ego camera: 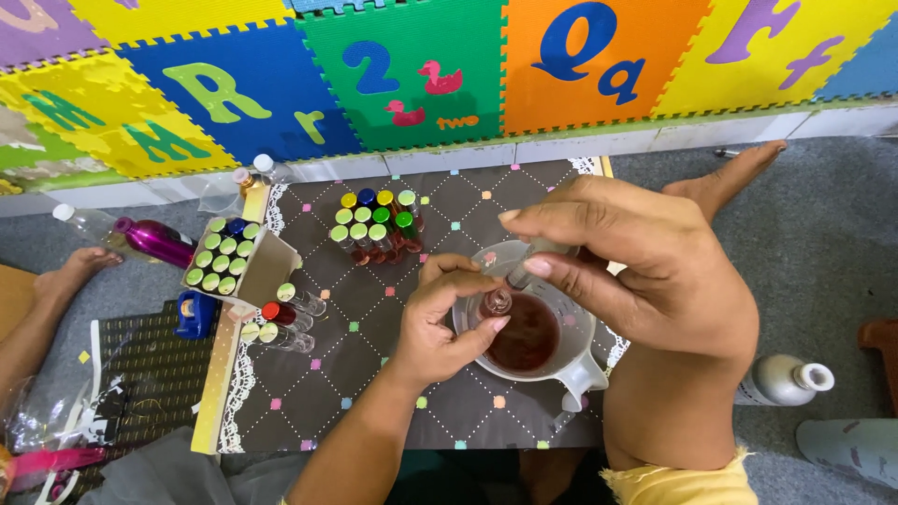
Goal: The person uses a syringe to transfer a dark liquid from a measuring cup into small glass perfume bottles, handling each bottle by hand.
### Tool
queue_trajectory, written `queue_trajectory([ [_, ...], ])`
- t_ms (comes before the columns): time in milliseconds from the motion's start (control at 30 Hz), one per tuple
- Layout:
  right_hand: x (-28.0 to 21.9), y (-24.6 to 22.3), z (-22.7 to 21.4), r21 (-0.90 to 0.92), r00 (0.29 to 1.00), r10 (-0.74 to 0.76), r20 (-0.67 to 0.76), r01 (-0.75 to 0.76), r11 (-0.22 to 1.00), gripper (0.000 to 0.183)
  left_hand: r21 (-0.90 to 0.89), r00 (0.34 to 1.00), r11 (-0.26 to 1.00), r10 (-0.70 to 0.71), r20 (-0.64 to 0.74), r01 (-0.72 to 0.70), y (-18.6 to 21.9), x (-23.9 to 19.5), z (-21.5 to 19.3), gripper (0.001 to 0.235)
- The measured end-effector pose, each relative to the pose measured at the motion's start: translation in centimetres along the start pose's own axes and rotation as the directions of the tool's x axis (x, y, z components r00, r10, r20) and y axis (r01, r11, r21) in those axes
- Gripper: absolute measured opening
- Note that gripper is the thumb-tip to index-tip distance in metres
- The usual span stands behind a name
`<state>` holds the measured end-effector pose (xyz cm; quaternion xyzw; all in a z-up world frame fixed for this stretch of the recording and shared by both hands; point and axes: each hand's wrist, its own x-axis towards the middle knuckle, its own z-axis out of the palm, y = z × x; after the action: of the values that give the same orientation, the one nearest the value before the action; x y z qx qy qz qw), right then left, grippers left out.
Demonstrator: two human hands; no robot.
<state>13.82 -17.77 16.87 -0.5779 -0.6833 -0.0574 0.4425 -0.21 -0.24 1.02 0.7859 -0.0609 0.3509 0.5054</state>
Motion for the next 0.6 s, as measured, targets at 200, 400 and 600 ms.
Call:
queue_trajectory([
  [200, -1.4, 0.6, 1.0, -0.313, 0.998, 0.057, -0.036, -0.065, 0.948, 0.028, 0.001, 1.000, 1.000, -0.026, -0.006, 0.026, -0.3, -0.2, 0.0, 0.037],
  [400, -1.4, 0.5, 1.1, -0.307, 0.998, 0.058, -0.019, -0.061, 0.950, 0.030, 0.021, 0.999, 0.999, -0.041, 0.000, 0.041, 0.0, -0.1, -0.1, 0.035],
  [600, -0.1, 0.3, 0.7, -0.045, 0.998, -0.047, 0.048, 0.050, 0.998, 0.033, 0.003, 1.000, 1.000, -0.030, 0.000, 0.030, 0.0, -0.1, 0.0, 0.036],
])
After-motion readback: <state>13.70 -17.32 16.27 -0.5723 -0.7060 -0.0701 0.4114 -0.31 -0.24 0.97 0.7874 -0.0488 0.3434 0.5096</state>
